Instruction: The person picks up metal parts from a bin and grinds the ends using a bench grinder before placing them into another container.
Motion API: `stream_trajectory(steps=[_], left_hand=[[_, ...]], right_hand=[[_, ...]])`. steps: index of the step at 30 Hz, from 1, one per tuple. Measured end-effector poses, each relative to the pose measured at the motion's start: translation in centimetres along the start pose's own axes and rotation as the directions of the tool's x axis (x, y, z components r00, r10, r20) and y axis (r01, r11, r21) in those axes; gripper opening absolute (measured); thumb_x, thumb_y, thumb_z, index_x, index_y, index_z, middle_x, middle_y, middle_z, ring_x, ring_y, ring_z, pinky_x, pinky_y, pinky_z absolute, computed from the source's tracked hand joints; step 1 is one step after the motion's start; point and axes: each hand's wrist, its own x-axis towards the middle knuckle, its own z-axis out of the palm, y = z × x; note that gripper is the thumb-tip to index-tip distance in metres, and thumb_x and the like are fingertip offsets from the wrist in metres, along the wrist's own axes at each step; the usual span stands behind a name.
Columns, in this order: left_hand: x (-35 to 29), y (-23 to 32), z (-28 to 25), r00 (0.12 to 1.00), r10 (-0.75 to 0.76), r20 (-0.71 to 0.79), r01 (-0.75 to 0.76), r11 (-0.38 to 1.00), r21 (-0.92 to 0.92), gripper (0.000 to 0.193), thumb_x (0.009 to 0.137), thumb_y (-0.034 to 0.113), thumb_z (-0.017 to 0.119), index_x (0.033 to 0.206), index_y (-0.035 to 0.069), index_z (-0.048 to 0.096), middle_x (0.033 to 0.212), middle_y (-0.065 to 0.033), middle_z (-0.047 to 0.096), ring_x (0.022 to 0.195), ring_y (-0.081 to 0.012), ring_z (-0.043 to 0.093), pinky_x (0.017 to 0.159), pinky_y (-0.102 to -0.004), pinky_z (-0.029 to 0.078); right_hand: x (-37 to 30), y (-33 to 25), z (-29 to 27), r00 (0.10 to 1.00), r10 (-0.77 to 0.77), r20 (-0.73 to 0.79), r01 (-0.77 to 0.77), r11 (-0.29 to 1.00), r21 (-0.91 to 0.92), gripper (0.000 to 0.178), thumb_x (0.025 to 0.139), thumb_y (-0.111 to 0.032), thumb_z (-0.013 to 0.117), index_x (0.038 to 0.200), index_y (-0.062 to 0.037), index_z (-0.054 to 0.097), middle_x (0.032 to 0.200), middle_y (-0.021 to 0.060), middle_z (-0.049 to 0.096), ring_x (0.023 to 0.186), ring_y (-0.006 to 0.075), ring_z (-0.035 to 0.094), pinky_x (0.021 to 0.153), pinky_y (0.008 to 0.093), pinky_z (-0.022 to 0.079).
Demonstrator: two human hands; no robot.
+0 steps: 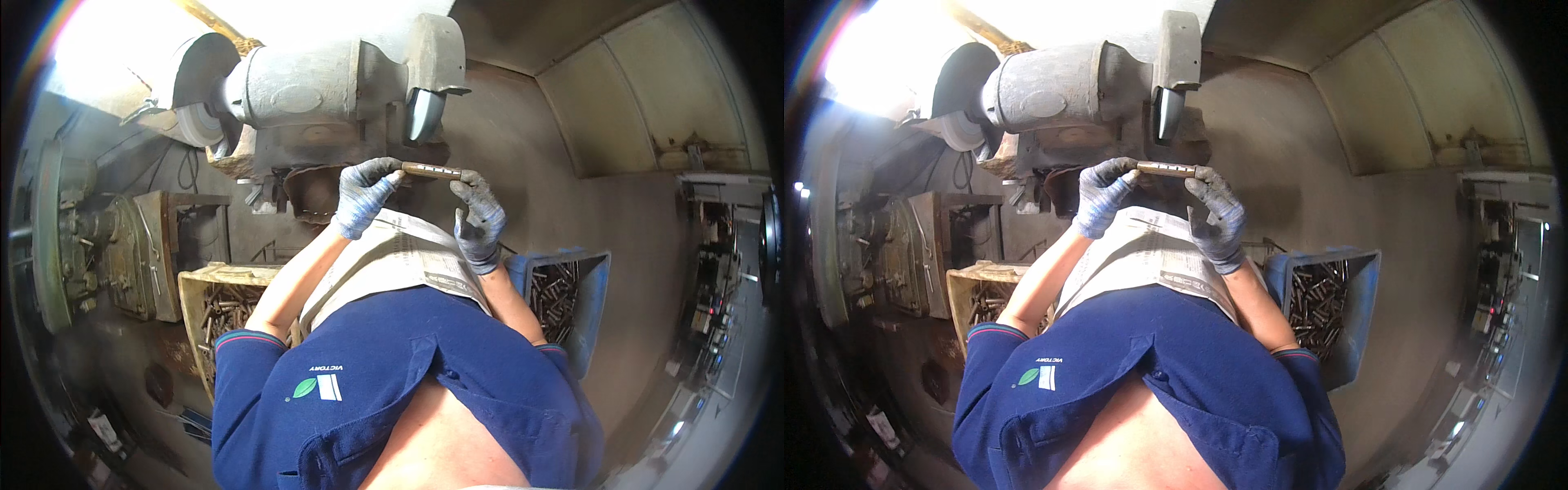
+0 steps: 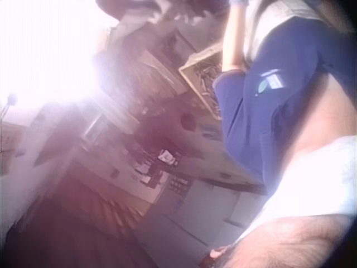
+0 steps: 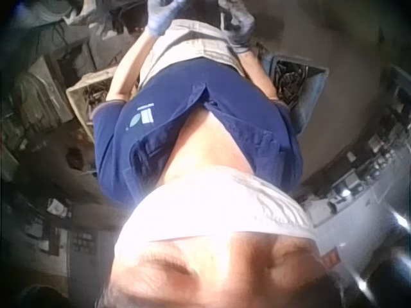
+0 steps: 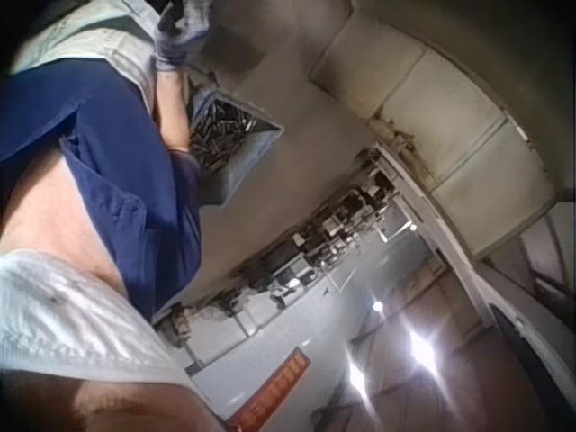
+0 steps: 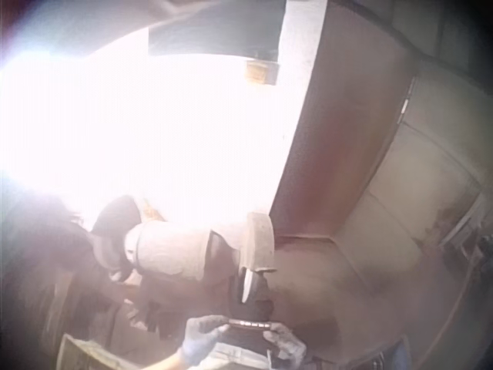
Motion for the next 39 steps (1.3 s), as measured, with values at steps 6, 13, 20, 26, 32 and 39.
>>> stream_trajectory(steps=[6,13,20,26,32,39], left_hand=[[-1.3,2.0,1.9,0.991,-0.048,0.125,0.057,0.996,-0.073,0.015,0.083,0.001,0.062,0.097,-0.004,0.064,0.082,-0.0085,0.067,0.075,-0.0111,0.062,0.069,-0.0226,0.051],[-1.5,-1.4,1.9,0.96,-0.138,0.245,0.134,0.99,0.034,0.016,0.084,0.008,0.063,0.094,-0.005,0.064,0.081,-0.0053,0.066,0.072,-0.0091,0.058,0.068,-0.0231,0.047],[-2.9,-4.9,-3.5,0.98,-0.199,0.026,0.193,0.971,0.14,0.018,0.083,0.009,0.063,0.095,-0.004,0.064,0.079,-0.0034,0.064,0.071,-0.008,0.056,0.066,-0.0211,0.045],[-5.1,-1.5,-4.1,0.96,-0.248,-0.127,0.273,0.928,0.253,0.022,0.083,0.011,0.06,0.099,-0.005,0.063,0.087,-0.0102,0.065,0.079,-0.0147,0.061,0.071,-0.0282,0.051],[-7.7,-1.8,-7.3,0.936,-0.118,-0.33,0.185,0.966,0.181,0.017,0.084,0.009,0.061,0.095,-0.004,0.063,0.08,-0.0083,0.065,0.071,-0.0143,0.063,0.068,-0.0266,0.052],[-19.6,-2.1,-15.9,0.66,0.041,-0.75,0.108,0.983,0.149,0.014,0.082,0.005,0.063,0.094,-0.002,0.064,0.08,-0.0065,0.066,0.07,-0.0133,0.063,0.068,-0.0254,0.052]], right_hand=[[-0.9,-3.1,-2.2,0.998,-0.058,-0.003,0.058,0.996,-0.074,0.033,0.081,-0.023,0.065,0.102,0.0021,0.065,0.113,0.0161,0.057,0.109,0.0305,0.055,0.095,0.0396,0.042],[-5.8,-5.4,-7.8,0.992,0.014,-0.123,-0.061,0.92,-0.387,0.037,0.075,-0.021,0.069,0.106,-0.0017,0.064,0.115,0.0164,0.058,0.106,0.0281,0.058,0.09,0.0345,0.047],[-15.4,-5.2,-18.9,0.927,0.145,-0.346,-0.354,0.645,-0.677,0.027,0.079,-0.018,0.067,0.099,-0.0009,0.063,0.103,0.016,0.06,0.095,0.0287,0.058,0.087,0.0362,0.045],[-24.3,-1.9,-27.7,0.641,0.466,-0.61,-0.768,0.396,-0.504,0.031,0.086,-0.023,0.06,0.102,0.0026,0.063,0.102,0.0149,0.065,0.094,0.0247,0.059,0.086,0.0339,0.045],[-15.5,1.9,-18.0,0.829,0.44,-0.345,-0.551,0.749,-0.369,0.027,0.087,-0.017,0.058,0.101,0.0064,0.062,0.104,0.0185,0.063,0.095,0.0273,0.059,0.088,0.0374,0.044],[-10.2,6.1,-7.3,0.934,0.287,0.212,-0.277,0.958,-0.075,0.017,0.089,-0.01,0.057,0.096,0.0038,0.064,0.094,0.0114,0.061,0.086,0.0171,0.059,0.079,0.0292,0.049]])
